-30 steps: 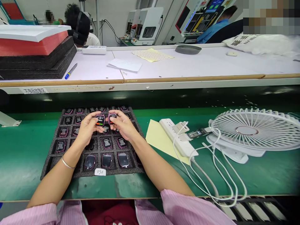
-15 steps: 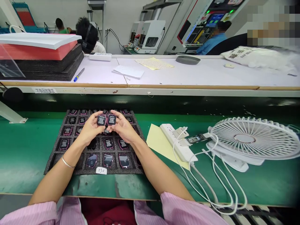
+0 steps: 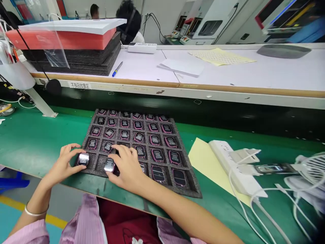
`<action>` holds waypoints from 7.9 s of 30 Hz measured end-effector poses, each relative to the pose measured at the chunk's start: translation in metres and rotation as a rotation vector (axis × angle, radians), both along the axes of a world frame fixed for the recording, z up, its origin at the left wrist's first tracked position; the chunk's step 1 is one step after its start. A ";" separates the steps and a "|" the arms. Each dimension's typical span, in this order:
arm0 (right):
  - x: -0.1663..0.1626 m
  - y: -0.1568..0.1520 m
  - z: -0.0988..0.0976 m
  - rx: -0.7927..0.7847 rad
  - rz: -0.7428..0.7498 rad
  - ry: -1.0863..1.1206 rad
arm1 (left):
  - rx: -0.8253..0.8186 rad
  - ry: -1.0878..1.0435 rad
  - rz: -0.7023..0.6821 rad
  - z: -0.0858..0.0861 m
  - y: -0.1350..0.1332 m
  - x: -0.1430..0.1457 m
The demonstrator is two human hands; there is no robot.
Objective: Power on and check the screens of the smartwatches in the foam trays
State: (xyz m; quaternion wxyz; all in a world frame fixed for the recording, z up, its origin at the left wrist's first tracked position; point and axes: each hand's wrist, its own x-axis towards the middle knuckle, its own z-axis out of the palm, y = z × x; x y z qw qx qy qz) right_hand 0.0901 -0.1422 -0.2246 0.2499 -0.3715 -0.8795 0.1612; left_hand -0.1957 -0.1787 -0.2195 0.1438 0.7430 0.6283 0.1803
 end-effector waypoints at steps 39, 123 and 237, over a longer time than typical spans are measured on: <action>0.077 0.067 0.041 -0.918 -0.011 1.107 | -0.166 -0.918 -0.165 0.093 0.093 0.196; 0.085 0.099 0.007 -0.940 -0.284 1.339 | -0.422 -1.246 0.070 0.034 0.130 0.211; 0.087 0.100 0.007 -0.621 -0.465 1.072 | -0.467 -1.199 -0.075 0.020 0.133 0.212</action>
